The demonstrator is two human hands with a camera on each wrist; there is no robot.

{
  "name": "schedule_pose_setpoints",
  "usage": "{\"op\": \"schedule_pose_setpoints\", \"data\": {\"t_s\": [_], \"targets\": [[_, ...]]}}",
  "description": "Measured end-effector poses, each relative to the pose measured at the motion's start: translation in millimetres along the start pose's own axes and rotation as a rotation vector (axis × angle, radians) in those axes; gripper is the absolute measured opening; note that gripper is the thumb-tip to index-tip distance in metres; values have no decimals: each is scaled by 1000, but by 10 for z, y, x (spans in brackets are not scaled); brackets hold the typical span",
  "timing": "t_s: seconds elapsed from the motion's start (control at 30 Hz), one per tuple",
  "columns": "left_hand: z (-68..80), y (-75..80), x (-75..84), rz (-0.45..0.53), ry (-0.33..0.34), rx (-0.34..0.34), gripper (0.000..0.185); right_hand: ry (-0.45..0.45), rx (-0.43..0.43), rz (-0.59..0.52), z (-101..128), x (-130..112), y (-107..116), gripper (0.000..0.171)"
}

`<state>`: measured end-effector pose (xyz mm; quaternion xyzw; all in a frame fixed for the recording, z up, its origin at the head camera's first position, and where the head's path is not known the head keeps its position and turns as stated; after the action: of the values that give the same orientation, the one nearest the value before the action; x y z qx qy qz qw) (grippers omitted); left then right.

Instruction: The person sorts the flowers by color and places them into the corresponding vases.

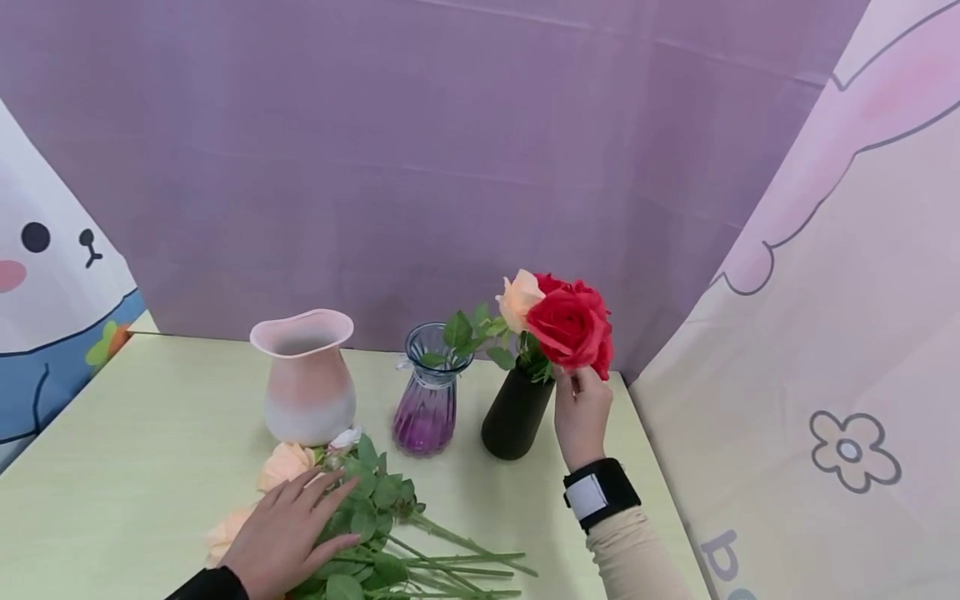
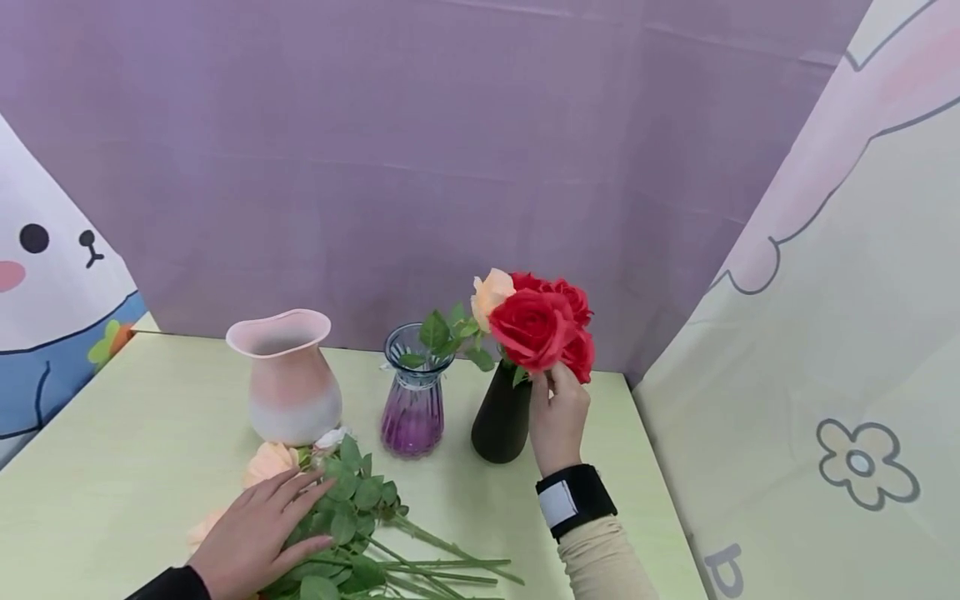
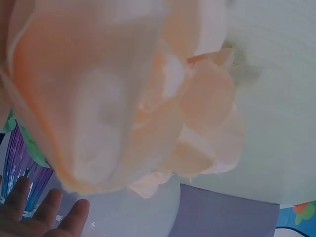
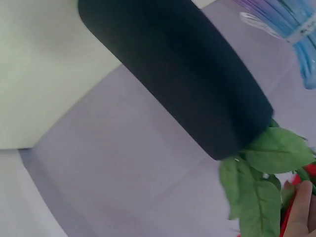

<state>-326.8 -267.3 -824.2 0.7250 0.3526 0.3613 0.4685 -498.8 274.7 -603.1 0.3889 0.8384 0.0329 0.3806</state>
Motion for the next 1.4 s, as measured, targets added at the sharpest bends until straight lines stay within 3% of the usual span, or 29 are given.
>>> {"op": "schedule_pose_setpoints", "data": {"t_s": [0.13, 0.23, 0.33, 0.53, 0.7, 0.93, 1.07, 1.2, 1.27, 1.3, 1.33, 1.4], "targets": [[20, -22, 13, 1, -4, 0, 94, 7, -55, 100, -36, -737, 275, 12], [34, -65, 24, 1, -9, -4, 93, -8, -107, 176, -40, -959, 308, 19], [44, -105, 25, 2, -10, -10, 93, -9, -153, 202, 10, -916, 231, 25], [57, -87, 45, 8, -14, -7, 93, 20, -146, 209, 121, -377, -44, 12], [73, -43, 36, -12, 0, -22, 92, 41, -149, 247, 129, -147, -164, 23], [31, 41, -12, 9, 7, -6, 92, 60, -162, 236, 67, -255, -128, 32], [69, 72, -213, 2, 40, -2, 92, 47, -138, 241, 55, -499, -14, 33], [243, 87, -455, -12, 54, -2, 91, 42, -127, 237, 126, -693, 73, 25], [330, 202, -481, -27, 52, 10, 90, 44, -126, 250, 193, -731, 90, 21], [352, 340, -426, -30, 58, 12, 89, 38, -137, 248, 228, -739, 99, 20], [361, 509, -343, -39, 60, 20, 88, 32, -151, 255, 263, -738, 100, 20], [321, 1057, -12, -22, 83, -4, 84, 1, -183, 256, 339, -761, 118, 27]]}}
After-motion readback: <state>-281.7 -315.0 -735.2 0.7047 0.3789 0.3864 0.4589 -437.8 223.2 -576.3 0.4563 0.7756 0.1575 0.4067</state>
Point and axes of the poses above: each hand's wrist, its own z-axis away from the middle knuckle, its own y-axis out of the back of the hand, x = y × z, the point moved 9 cm from there along -z, towards the middle knuckle, and after that the axes turned 14 degrees about z, right-handed, at the moved point
